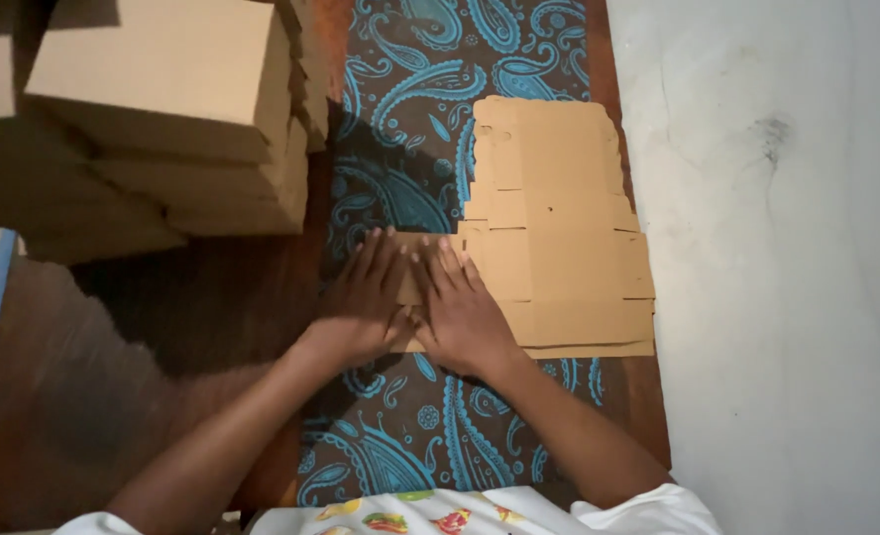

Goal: Assembling cardboard boxes from flat templates by folding and tucking flaps.

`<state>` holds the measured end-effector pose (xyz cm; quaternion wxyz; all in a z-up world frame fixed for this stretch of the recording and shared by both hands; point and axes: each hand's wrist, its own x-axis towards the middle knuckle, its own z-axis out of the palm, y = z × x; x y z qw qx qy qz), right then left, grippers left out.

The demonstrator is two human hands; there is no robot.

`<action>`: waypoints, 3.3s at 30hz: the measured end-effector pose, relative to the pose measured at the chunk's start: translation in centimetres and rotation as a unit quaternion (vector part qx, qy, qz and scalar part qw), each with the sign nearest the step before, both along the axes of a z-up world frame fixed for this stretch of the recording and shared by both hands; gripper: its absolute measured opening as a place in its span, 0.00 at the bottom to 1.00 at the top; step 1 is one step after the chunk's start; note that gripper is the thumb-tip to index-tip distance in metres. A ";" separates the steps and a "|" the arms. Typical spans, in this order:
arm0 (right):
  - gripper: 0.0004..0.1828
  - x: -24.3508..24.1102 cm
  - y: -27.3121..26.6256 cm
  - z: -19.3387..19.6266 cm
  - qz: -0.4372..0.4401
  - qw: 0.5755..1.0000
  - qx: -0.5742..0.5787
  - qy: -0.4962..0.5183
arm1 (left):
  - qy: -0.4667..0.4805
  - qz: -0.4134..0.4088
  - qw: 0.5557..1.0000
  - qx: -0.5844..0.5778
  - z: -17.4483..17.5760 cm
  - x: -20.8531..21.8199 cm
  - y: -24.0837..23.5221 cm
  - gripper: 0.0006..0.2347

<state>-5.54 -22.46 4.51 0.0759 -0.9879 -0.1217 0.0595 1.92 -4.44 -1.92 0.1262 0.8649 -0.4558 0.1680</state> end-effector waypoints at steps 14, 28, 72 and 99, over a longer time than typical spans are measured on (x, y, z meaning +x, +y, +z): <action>0.42 0.0 0.2 -0.1 0.000 1.000 -0.001 -0.016 | -0.026 -0.008 1.000 -0.010 -0.2 0.0 0.0 0.33; 0.40 -0.7 -4.2 -0.7 -0.110 0.857 0.388 -0.321 | 0.224 -0.035 0.944 -0.242 2.4 4.0 2.1 0.17; 0.35 -3.7 0.3 0.9 0.256 0.951 -0.065 -0.159 | 0.288 -0.044 0.887 -0.357 -2.2 13.3 -2.8 0.05; 0.33 8.4 -2.6 7.7 0.188 0.962 0.104 0.165 | 0.159 -0.007 0.938 -0.309 -0.8 12.7 -3.0 0.06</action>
